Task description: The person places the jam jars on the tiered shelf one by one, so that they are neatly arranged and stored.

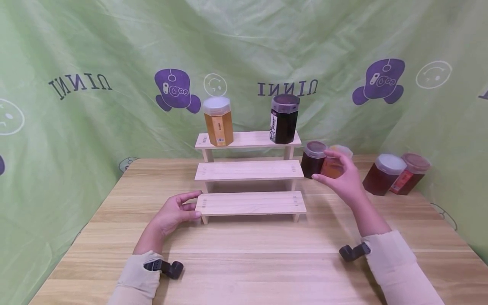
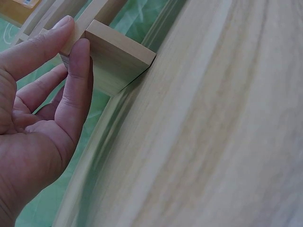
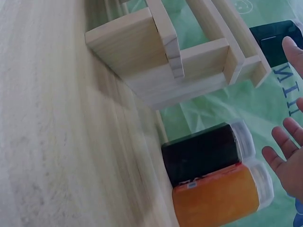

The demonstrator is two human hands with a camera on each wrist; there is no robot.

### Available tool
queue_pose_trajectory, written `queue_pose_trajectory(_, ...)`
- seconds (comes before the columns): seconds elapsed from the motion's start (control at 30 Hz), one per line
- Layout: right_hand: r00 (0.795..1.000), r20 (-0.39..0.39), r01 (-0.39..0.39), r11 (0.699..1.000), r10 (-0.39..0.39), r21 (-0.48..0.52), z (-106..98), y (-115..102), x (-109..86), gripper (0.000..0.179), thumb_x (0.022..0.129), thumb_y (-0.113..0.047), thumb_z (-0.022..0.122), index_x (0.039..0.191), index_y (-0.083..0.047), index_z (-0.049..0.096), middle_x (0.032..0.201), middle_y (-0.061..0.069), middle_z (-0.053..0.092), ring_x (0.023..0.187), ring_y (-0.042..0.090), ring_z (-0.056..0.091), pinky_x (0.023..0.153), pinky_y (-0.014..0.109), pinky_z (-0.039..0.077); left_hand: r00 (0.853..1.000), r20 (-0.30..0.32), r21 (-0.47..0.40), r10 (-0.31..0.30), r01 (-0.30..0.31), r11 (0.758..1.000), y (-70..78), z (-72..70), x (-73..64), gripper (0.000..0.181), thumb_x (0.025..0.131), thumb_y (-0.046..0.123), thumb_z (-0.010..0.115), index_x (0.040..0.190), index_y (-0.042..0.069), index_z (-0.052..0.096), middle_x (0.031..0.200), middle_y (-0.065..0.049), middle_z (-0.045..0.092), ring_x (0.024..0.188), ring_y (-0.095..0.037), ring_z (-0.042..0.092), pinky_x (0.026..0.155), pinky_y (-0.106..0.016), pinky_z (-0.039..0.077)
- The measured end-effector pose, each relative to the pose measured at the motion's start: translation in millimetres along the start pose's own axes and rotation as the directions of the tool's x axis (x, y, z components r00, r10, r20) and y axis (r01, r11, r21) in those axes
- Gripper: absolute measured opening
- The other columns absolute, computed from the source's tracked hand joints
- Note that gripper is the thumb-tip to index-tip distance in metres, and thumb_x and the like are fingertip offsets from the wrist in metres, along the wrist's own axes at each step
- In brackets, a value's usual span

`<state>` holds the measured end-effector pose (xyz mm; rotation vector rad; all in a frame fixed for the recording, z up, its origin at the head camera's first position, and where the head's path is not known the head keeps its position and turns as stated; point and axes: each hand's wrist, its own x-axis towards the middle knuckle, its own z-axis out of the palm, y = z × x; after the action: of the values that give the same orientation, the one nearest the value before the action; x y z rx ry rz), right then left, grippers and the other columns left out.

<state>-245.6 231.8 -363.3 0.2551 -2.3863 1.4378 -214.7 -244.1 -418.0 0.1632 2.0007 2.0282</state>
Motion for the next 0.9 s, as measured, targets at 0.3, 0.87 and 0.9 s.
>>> queue_pose_trajectory(0.3,1.000,-0.010,-0.024,1.000,0.024,-0.014,-8,5,-3.9,0.087,0.076,-0.025,0.086,0.148,-0.010,0.040,0.143,0.020,0.047,0.127,0.042,0.046,0.100,0.060,0.041,1.000,0.007,0.001,0.002,-0.002,1.000,-1.2,-0.7,0.9,0.078,0.078,-0.014,0.072,0.146,-0.008,0.034,0.119,-0.021,0.065,0.099,-0.020,0.067,0.080,-0.033,0.058)
queue_pose_trajectory(0.87,0.992,-0.113,-0.059,0.998,0.057,-0.013,-26,19,-6.1,0.084,0.079,-0.023,0.083,0.150,-0.014,0.039,0.146,0.020,0.044,0.132,0.038,0.043,0.110,0.042,0.036,1.000,0.020,0.012,0.018,-0.018,1.000,0.6,-0.8,-0.8,0.079,0.078,-0.012,0.073,0.146,-0.010,0.033,0.120,-0.022,0.063,0.099,-0.019,0.067,0.080,-0.032,0.058)
queue_pose_trajectory(0.9,0.991,-0.117,-0.067,0.998,0.065,-0.015,-27,19,-5.9,0.084,0.080,-0.024,0.083,0.150,-0.014,0.039,0.146,0.021,0.044,0.132,0.038,0.043,0.110,0.044,0.037,1.000,0.021,0.010,0.020,-0.020,1.000,0.6,-0.9,-0.8,0.079,0.078,-0.012,0.073,0.146,-0.010,0.033,0.120,-0.021,0.064,0.099,-0.019,0.067,0.080,-0.032,0.058)
